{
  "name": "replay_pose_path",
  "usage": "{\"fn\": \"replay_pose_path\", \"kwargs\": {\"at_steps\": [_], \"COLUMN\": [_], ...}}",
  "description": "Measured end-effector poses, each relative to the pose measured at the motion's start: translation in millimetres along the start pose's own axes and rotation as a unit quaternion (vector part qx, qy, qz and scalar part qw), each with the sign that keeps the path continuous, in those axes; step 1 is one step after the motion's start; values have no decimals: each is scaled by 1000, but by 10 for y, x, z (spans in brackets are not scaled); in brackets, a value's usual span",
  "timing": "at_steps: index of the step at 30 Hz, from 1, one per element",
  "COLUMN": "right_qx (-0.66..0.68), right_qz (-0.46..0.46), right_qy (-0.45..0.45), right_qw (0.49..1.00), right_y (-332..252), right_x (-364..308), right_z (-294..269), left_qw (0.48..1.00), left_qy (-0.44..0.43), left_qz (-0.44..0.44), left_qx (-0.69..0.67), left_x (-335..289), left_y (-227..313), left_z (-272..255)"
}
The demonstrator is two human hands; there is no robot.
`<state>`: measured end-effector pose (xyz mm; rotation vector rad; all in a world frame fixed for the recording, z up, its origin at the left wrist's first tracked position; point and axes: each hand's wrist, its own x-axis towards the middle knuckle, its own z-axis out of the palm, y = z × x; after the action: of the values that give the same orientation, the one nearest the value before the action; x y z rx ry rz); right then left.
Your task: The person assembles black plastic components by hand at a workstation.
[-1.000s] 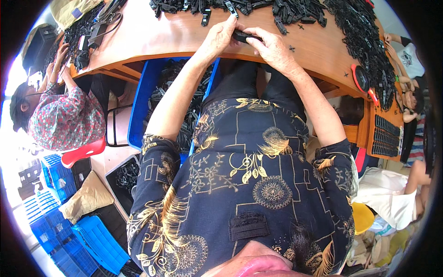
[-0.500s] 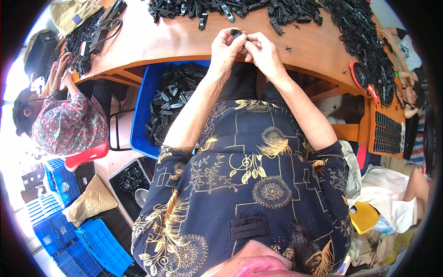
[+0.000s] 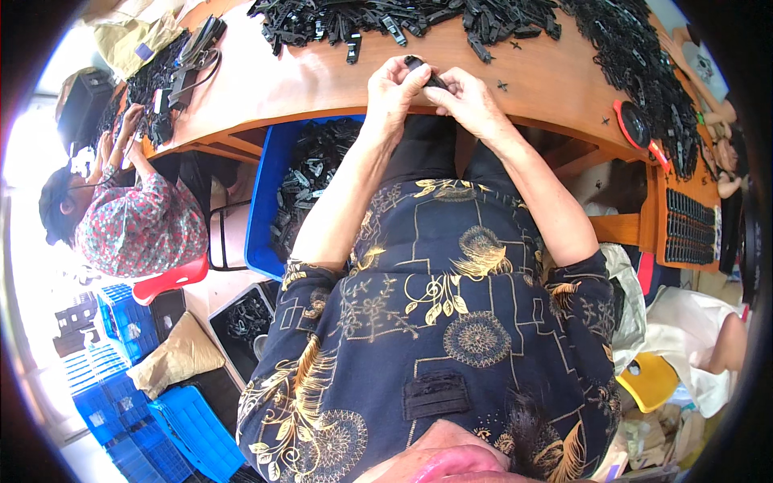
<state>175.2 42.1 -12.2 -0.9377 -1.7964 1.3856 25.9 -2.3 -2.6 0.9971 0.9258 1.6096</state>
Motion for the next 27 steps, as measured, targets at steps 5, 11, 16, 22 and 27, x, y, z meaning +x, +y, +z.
{"fn": "replay_pose_path", "kwargs": {"at_steps": [5,11,16,22,27], "right_qx": [-53,-321,-535,-594,-529], "right_qz": [-20,-121,-87,-124,-173], "right_qy": [-1,86,95,73,132], "right_qw": [998,935,835,791,820], "right_y": [45,60,69,160,292], "right_x": [29,365,597,555,612], "right_z": [-15,-739,-932,-937,-1152], "left_qw": [998,974,754,637,693], "left_qy": [-5,113,92,24,27], "left_qz": [-27,-110,-19,101,92], "left_qx": [50,165,650,764,715], "left_x": [72,672,889,929,717], "left_y": [1,187,311,67,139], "left_z": [-86,-825,-1231,-1268,-983]}}
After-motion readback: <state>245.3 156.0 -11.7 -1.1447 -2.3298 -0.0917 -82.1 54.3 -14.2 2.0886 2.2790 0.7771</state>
